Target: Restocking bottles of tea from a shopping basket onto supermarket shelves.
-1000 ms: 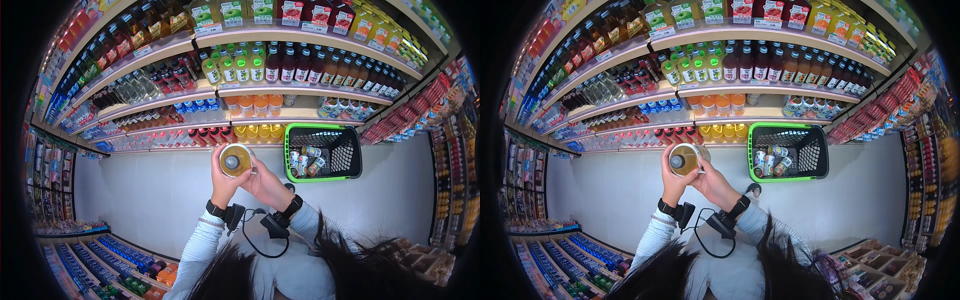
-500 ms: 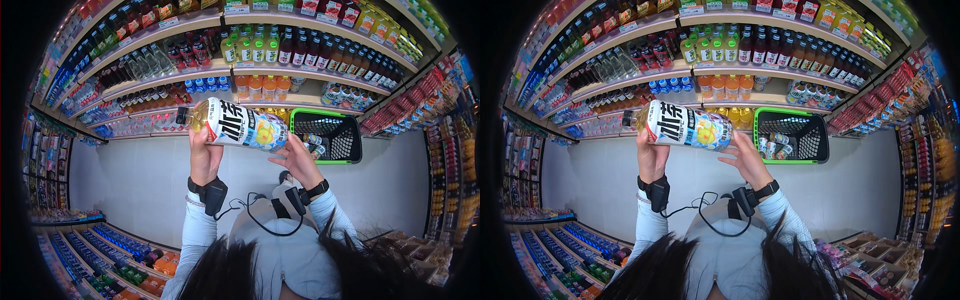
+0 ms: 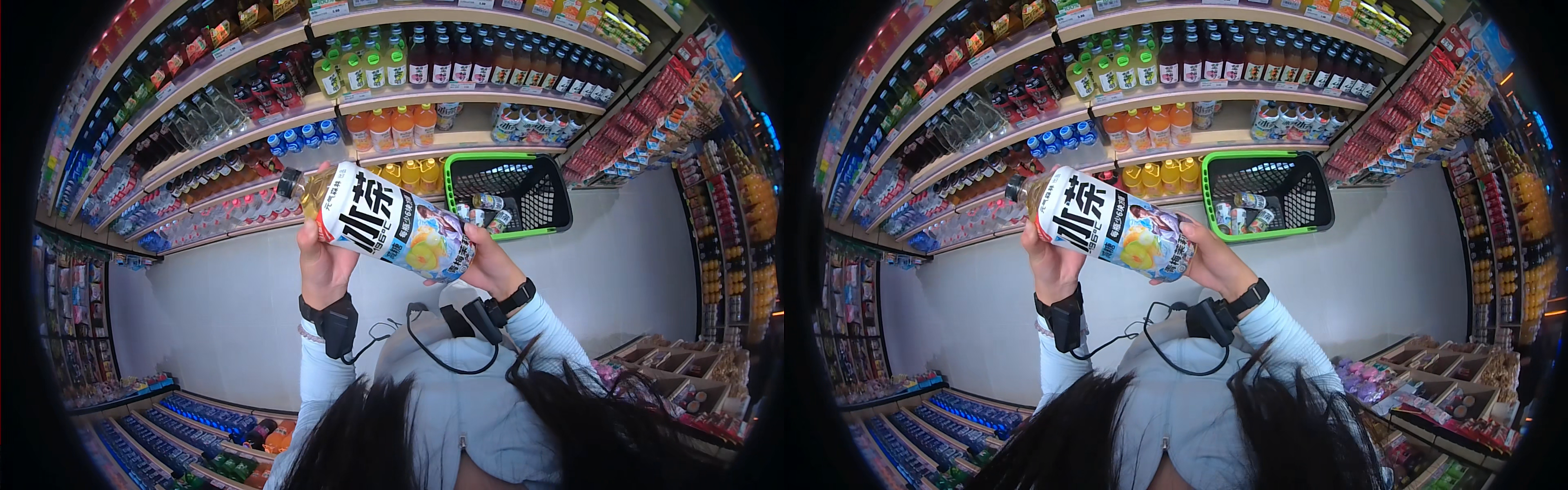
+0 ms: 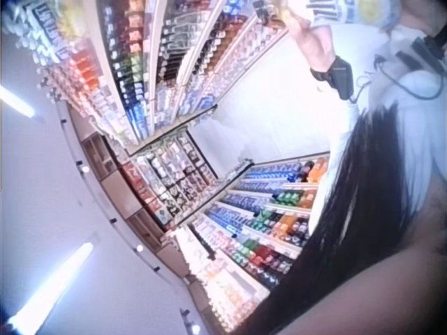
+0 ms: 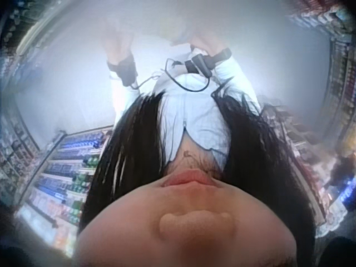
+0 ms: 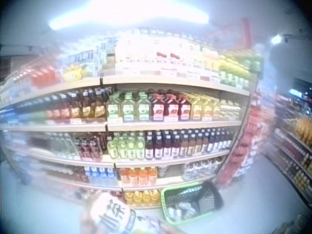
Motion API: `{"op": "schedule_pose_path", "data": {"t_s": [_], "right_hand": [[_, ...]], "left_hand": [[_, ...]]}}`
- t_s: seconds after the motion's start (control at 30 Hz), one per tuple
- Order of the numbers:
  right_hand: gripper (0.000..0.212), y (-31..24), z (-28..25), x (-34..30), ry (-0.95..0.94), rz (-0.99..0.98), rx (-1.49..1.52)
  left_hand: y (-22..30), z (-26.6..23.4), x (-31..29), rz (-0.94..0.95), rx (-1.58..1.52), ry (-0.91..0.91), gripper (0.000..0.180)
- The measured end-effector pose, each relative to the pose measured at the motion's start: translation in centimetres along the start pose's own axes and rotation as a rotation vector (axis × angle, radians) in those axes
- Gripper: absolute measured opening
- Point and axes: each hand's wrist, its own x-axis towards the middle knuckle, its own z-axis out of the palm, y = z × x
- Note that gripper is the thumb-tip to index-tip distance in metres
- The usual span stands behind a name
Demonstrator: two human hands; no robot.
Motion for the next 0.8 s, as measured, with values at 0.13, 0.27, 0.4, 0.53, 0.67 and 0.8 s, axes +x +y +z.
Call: {"op": "schedule_pose_path", "data": {"t_s": [0.13, 0.27, 0.4, 0.53, 0.67, 0.8], "right_hand": [[0.075, 0.1, 0.8, -1.5, 0.059, -0.084, 0.025], [0.077, 0.2, 0.2, -2.5, 0.100, -0.162, 0.023], [0.081, 0.5, 0.0, -2.9, 0.127, -0.225, 0.016], [0.084, -0.7, 0.0, -3.8, 0.139, -0.283, -0.018], [0.077, -0.8, -1.2, -6.1, 0.163, -0.392, 0.019], [0.079, -1.1, -1.1, -6.8, 0.149, -0.335, -0.046]], "left_hand": [[-1.9, 1.0, -0.2, 0.019, 0.058, 0.059, 0.079], [-3.4, 3.4, -0.3, 0.010, 0.034, -0.025, 0.064], [-5.4, 3.5, -0.8, -0.036, 0.052, 0.000, 0.059], [-7.6, 4.8, -1.0, -0.080, 0.077, -0.005, 0.052], [-9.4, 6.1, -1.2, -0.103, 0.101, -0.028, 0.048], [-9.4, 6.1, -1.5, -0.068, 0.133, -0.023, 0.052]]}}
